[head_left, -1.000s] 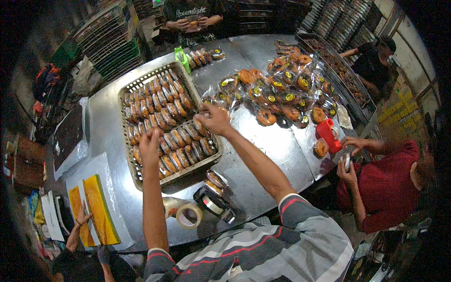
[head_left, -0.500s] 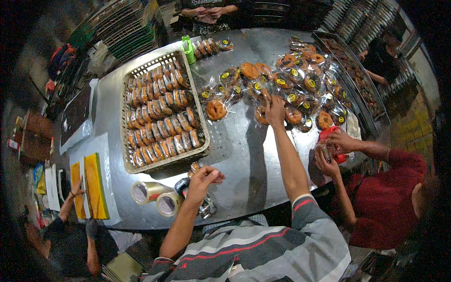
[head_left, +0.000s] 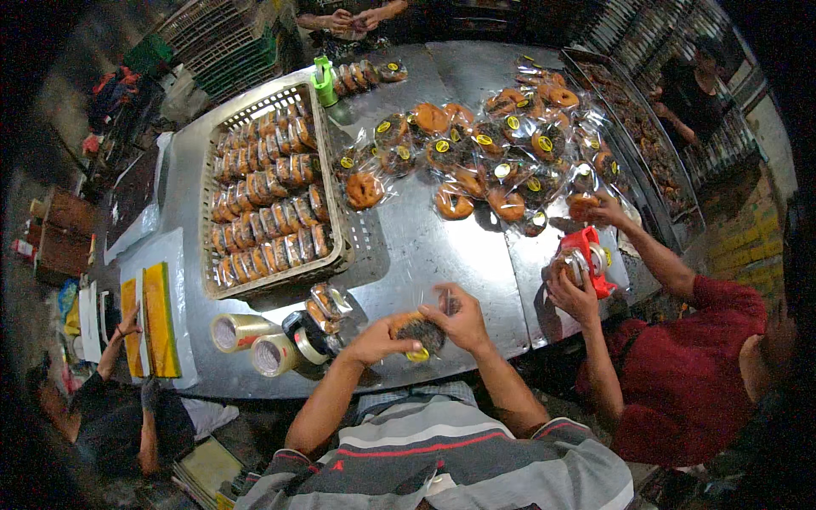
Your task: The person places individual bread rolls into clear plastic bags, seals them, and applies a yellow sticker to each package. The packaged rolls are then placed into a plastic basket on the table.
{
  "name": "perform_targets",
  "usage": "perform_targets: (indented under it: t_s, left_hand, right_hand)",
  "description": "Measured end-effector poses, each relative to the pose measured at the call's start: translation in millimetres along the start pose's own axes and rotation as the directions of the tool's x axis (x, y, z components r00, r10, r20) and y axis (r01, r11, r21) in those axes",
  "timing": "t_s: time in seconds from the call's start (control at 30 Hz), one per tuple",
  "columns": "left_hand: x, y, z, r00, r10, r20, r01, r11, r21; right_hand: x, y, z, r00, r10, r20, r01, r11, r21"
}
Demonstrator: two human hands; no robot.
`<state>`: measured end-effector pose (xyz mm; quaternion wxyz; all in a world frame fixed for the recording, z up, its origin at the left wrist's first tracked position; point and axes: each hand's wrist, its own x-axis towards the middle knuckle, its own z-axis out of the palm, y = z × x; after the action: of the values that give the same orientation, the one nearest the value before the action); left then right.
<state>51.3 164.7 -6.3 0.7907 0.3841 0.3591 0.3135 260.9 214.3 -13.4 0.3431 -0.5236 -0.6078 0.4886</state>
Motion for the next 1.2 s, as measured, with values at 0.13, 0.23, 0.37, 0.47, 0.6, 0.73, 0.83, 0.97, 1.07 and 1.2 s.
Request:
perform_targets:
  t_s: [0.13,0.23,0.37,0.47,0.6,0.73,0.83,0.97,1.07,1.2]
  left_hand:
    - [-37.8,-32.4,-12.6,0.998,0.026,0.054,-0.002,0.915,-0.403]
    - [-67.1,-26.9,-29.7,0.947,0.277,0.164,-0.101,0.739,-0.666]
    - [-110.5,-2.8,-18.6,0.997,0.071,0.001,-0.070,0.988,-0.135]
    - [-135.3,-9.0,-12.9,0.951,0.207,-0.230,-0.241,0.962,-0.131]
    - [-155.2,-28.2,-16.3,0.815,0.245,-0.524,-0.458,0.827,-0.325]
    - [-169.3,-29.2,-14.5,0.675,0.308,-0.671,-0.493,0.864,-0.100]
    - [-178.7,-21.9,-16.8,0.666,0.319,-0.675,-0.451,0.892,-0.023]
    - [-200.7,-8.1,-9.4,0.726,0.489,-0.484,-0.472,0.866,0.168]
    - [-202.0,-18.1,-18.6,0.411,0.776,-0.478,-0.263,0.603,0.753]
    - [-211.6,-25.8,-3.1,0.276,0.919,-0.282,-0.156,0.332,0.930]
  right_hand:
    - [-2.7,-47.2,4.6,0.897,0.021,0.442,-0.178,0.932,0.317]
    - [-0.7,-58.9,33.5,0.894,-0.140,0.425,0.068,0.982,0.178]
    - [-19.0,-70.7,85.3,0.941,0.117,0.318,-0.216,0.930,0.298]
    - [-34.4,-90.1,106.5,0.968,-0.009,0.251,-0.130,0.838,0.530]
    - [-56.1,-79.3,122.2,0.905,-0.396,0.157,0.384,0.918,0.102]
    - [-77.5,-82.4,143.1,0.988,-0.150,0.030,0.152,0.987,-0.046]
    - [-100.7,-94.1,168.7,0.847,-0.509,-0.154,0.476,0.854,-0.210]
    - [-130.1,-88.2,195.8,0.932,-0.362,-0.026,0.363,0.928,0.084]
    - [-129.4,-98.2,181.0,0.914,0.127,0.385,-0.284,0.879,0.383]
    - [-137.8,-98.8,189.1,0.933,-0.015,0.360,-0.250,0.692,0.677]
